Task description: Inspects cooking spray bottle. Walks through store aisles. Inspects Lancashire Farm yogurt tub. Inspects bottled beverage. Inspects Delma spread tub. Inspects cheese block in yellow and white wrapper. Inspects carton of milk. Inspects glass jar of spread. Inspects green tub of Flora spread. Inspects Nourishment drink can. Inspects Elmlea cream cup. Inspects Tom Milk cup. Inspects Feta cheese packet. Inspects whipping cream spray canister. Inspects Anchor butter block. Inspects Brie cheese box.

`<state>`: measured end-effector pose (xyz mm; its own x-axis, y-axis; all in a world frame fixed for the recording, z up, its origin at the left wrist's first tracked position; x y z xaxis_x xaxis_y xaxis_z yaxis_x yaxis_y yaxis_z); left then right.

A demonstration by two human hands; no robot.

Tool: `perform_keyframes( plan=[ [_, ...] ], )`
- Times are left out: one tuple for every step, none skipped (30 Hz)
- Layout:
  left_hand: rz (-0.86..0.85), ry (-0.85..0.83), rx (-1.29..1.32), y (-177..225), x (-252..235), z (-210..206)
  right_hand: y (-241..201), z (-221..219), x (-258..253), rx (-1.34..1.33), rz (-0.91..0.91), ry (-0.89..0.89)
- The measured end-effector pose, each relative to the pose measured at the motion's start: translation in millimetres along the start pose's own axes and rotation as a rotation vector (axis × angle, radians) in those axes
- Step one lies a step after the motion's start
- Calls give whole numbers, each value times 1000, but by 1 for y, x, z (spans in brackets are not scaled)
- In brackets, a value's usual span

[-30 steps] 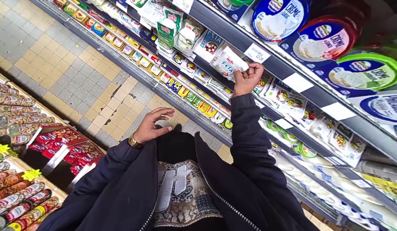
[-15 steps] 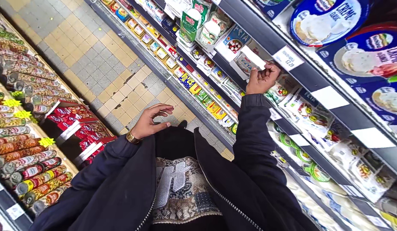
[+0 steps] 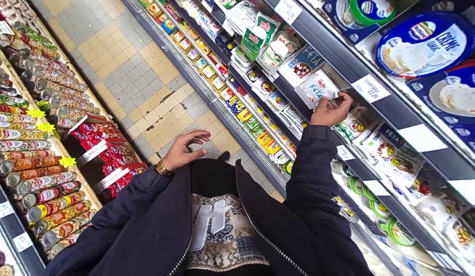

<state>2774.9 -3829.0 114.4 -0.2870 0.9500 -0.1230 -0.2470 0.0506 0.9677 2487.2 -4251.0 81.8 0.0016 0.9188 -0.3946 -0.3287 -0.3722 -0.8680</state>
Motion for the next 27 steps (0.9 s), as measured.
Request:
perform_keyframes(
  plan=[
    [3, 16, 1, -1, 2, 6, -2, 1, 3, 44, -6, -10],
    [4, 36, 8, -2, 4, 13, -3, 1, 5, 97, -18, -17],
    [4, 59, 20, -2, 6, 21, -8, 1, 10, 141, -29, -24],
    [4, 81, 38, -2, 9, 29, -14, 1, 18, 169, -29, -25],
    [2, 104, 58, -1, 11, 38, -24, 1, 28, 181, -17, -28],
    [-3, 124, 75, 0, 13, 48, -36, -2, 41, 169, -12, -48],
    [-9, 143, 89, 1, 15, 59, -48, -8, 57, 122, -12, -75],
    [-15, 162, 104, 3, 18, 70, -59, -17, 75, 56, -5, -129],
    [-24, 179, 116, 4, 20, 81, -73, -28, 96, -29, 21, -200],
    [-36, 191, 127, 6, 23, 91, -91, -41, 120, -125, 45, -289],
    [-49, 198, 134, 8, 25, 102, -111, -55, 145, -223, 57, -375],
    [-61, 204, 135, 10, 28, 112, -130, -68, 170, -306, 75, -448],
    [-75, 207, 135, 11, 30, 122, -150, -79, 194, -386, 87, -513],
    [-89, 210, 139, 12, 33, 131, -169, -89, 216, -466, 88, -561],
    [-103, 210, 144, 12, 36, 139, -188, -97, 237, -526, 84, -595],
    [-111, 208, 147, 12, 38, 146, -206, -104, 255, -580, 79, -622],
    [-118, 207, 151, 11, 41, 152, -222, -111, 270, -625, 75, -641],
    [-128, 204, 155, 9, 43, 158, -237, -118, 283, -664, 70, -648],
    [-136, 196, 161, 7, 45, 164, -249, -124, 296, -702, 60, -650],
    [-145, 181, 165, 5, 46, 170, -258, -130, 308, -729, 49, -654],
    [-155, 165, 169, 2, 48, 176, -266, -137, 319, -756, 44, -662],
    [-165, 145, 175, -1, 49, 182, -272, -145, 329, -779, 44, -670],
    [-173, 122, 185, -4, 50, 187, -277, -152, 339, -798, 47, -685],
    [-178, 100, 197, -6, 51, 193, -280, -159, 350, -808, 49, -702],
    [-183, 81, 205, -9, 52, 198, -283, -166, 358, -814, 51, -713],
    [-188, 65, 212, -11, 53, 204, -287, -173, 366, -824, 49, -718],
    [-194, 52, 217, -13, 53, 210, -290, -179, 373, -829, 45, -716]
  ],
)
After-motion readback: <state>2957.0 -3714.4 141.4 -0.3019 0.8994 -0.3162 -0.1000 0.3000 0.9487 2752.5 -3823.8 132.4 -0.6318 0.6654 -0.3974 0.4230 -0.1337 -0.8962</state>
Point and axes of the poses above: each hand's wrist, its own x-axis away from the middle knuckle, its own z-axis out of the back of the hand, y = z × x, the point moved 7 cm from there along -x, towards the middle knuckle, and after that the axes turned 9 degrees about -x, right-handed, at the moved point
